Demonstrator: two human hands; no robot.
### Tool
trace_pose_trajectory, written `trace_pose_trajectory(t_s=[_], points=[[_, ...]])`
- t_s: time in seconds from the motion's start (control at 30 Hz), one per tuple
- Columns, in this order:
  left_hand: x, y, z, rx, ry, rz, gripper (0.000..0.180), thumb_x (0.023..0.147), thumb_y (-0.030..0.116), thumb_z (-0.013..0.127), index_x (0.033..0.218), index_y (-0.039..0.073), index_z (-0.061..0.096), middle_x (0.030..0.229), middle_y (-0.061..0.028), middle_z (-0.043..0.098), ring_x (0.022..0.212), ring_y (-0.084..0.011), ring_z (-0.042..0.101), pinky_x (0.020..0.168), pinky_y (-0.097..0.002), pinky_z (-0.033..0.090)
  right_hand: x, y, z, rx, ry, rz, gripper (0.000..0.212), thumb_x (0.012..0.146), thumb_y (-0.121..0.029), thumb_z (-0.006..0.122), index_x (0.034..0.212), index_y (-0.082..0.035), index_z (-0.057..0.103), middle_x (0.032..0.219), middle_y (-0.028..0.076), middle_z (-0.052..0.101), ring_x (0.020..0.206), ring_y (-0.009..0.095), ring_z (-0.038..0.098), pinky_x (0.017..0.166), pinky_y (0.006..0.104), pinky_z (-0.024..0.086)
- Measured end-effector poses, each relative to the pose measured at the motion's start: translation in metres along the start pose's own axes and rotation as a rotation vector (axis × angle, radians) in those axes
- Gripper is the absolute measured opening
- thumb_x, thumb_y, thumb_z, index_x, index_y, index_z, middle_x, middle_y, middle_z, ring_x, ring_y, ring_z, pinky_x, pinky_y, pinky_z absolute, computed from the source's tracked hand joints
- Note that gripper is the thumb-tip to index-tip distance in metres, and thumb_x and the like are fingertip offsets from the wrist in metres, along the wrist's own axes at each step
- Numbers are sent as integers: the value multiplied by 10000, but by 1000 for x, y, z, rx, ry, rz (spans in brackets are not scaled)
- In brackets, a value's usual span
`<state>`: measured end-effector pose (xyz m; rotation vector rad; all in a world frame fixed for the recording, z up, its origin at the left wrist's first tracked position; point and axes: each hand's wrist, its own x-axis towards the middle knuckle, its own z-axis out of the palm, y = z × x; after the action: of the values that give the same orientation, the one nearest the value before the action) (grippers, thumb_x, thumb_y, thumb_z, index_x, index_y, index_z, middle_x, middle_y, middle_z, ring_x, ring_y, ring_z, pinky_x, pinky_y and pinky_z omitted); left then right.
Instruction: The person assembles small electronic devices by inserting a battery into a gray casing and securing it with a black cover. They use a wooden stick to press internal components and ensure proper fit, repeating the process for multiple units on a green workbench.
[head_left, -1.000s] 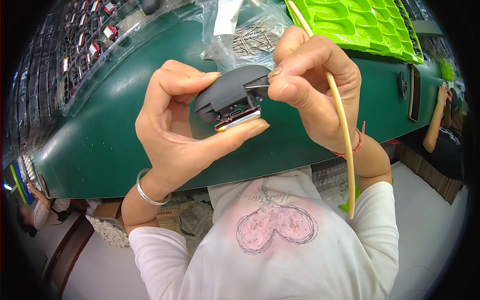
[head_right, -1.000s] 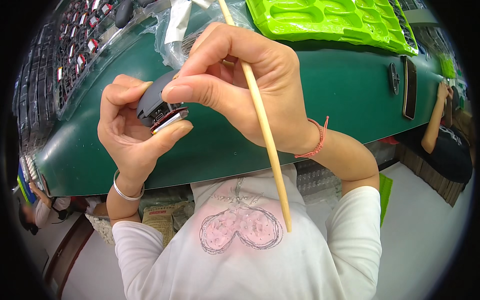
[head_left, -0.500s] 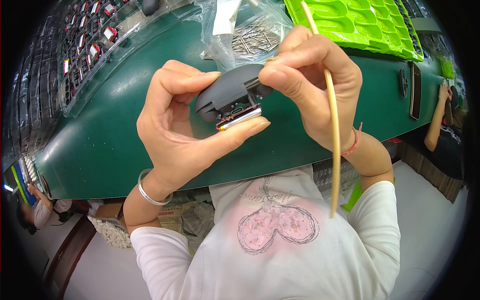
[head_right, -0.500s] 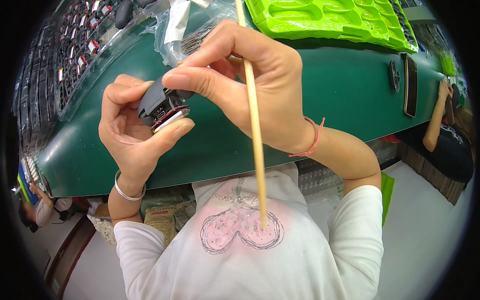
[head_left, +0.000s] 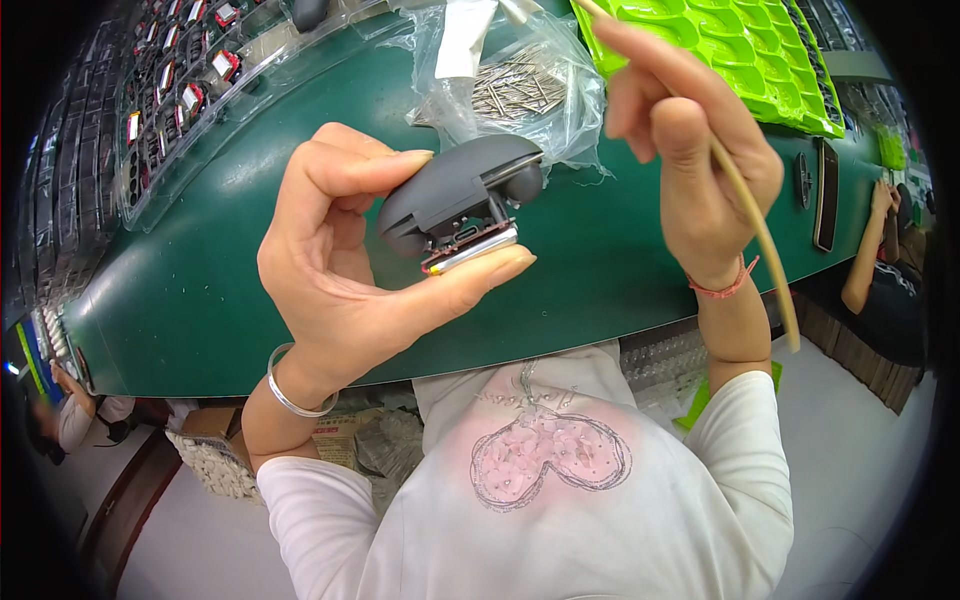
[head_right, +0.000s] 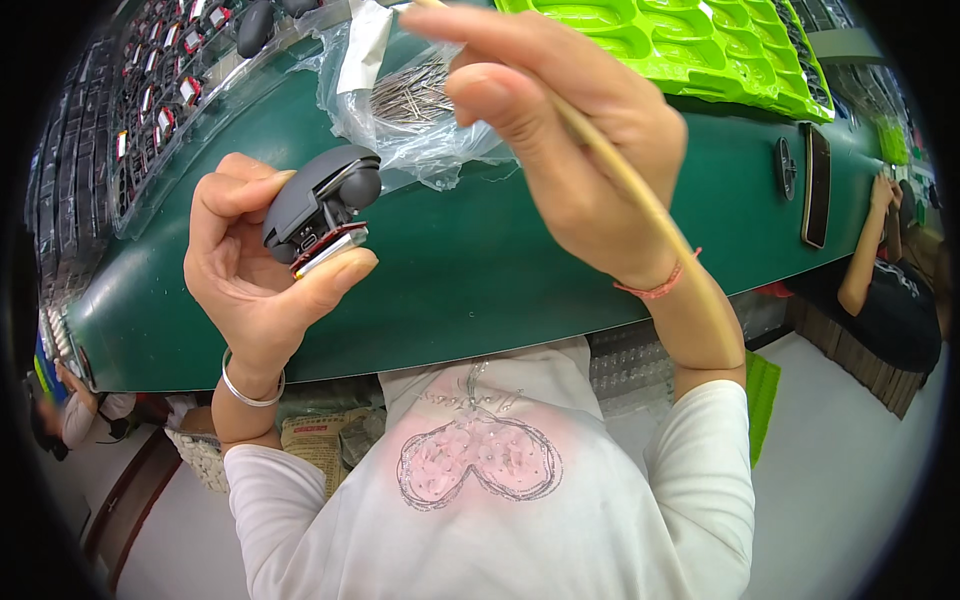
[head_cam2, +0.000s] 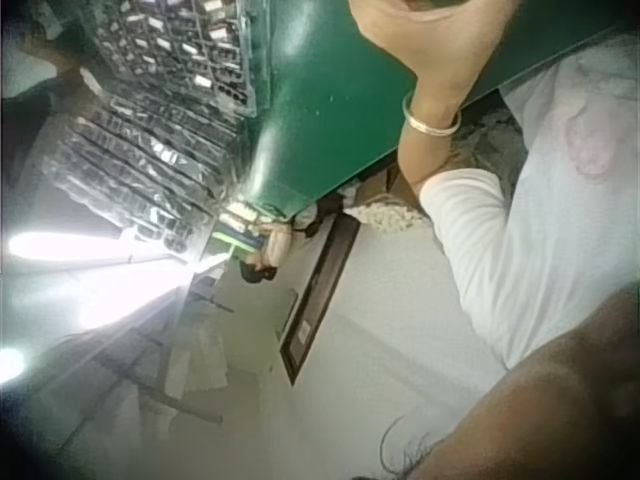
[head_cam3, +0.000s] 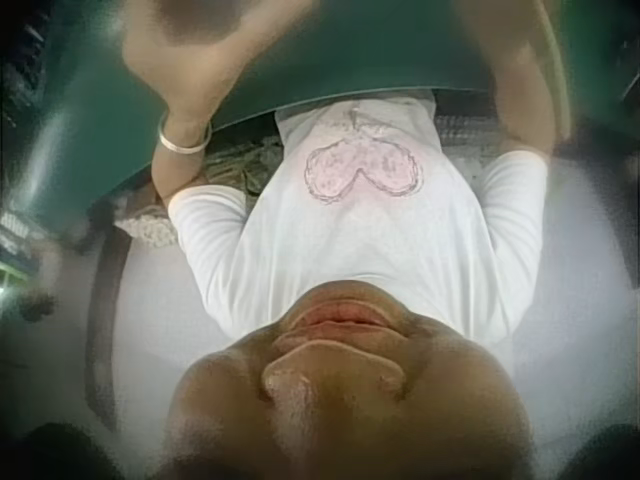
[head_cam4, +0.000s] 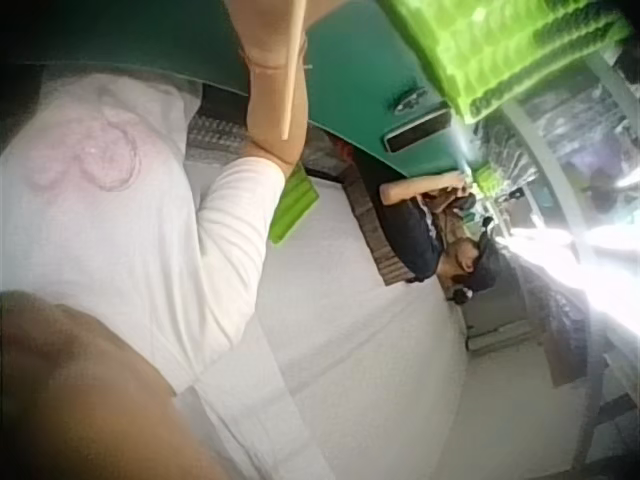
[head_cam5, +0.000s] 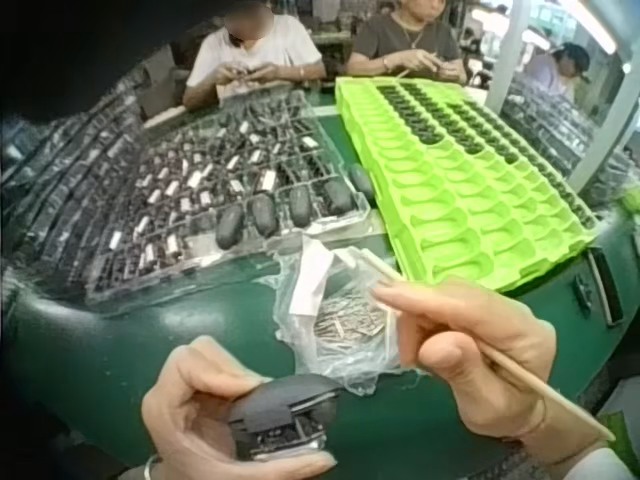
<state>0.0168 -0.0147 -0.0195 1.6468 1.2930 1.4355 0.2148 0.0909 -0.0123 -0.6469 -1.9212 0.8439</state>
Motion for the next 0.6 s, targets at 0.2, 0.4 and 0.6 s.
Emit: trace_pose_trajectory(t_s=[0.2, 0.4, 0.6], points=[[1, 0, 0, 9, -39, 8, 540, 604, 53, 865, 1015, -2, 520, 926, -84, 528, 819, -126, 542, 727, -232, 476, -4, 2, -17, 378, 4, 268, 556, 1009, -396, 366, 1185, 103, 538, 680, 94, 583, 523, 116, 491, 477, 199, 404], [2, 3, 2, -9, -26, -38, 524, 604, 63, 867, 1000, -6, 532, 911, -76, 528, 811, -121, 530, 725, -229, 460, -3, 6, -9, 568, -101, 293, 535, 1024, -394, 308, 1081, 58, 588, 691, 107, 586, 537, 116, 504, 477, 212, 418], [2, 3, 1, -42, -9, -53, 528, 604, 61, 865, 1007, -13, 532, 909, -72, 524, 805, -119, 522, 723, -227, 451, -4, -2, 0, 934, -108, 560, 460, 1037, -353, 274, 1035, 8, 559, 727, 121, 576, 537, 113, 512, 449, 214, 439]])
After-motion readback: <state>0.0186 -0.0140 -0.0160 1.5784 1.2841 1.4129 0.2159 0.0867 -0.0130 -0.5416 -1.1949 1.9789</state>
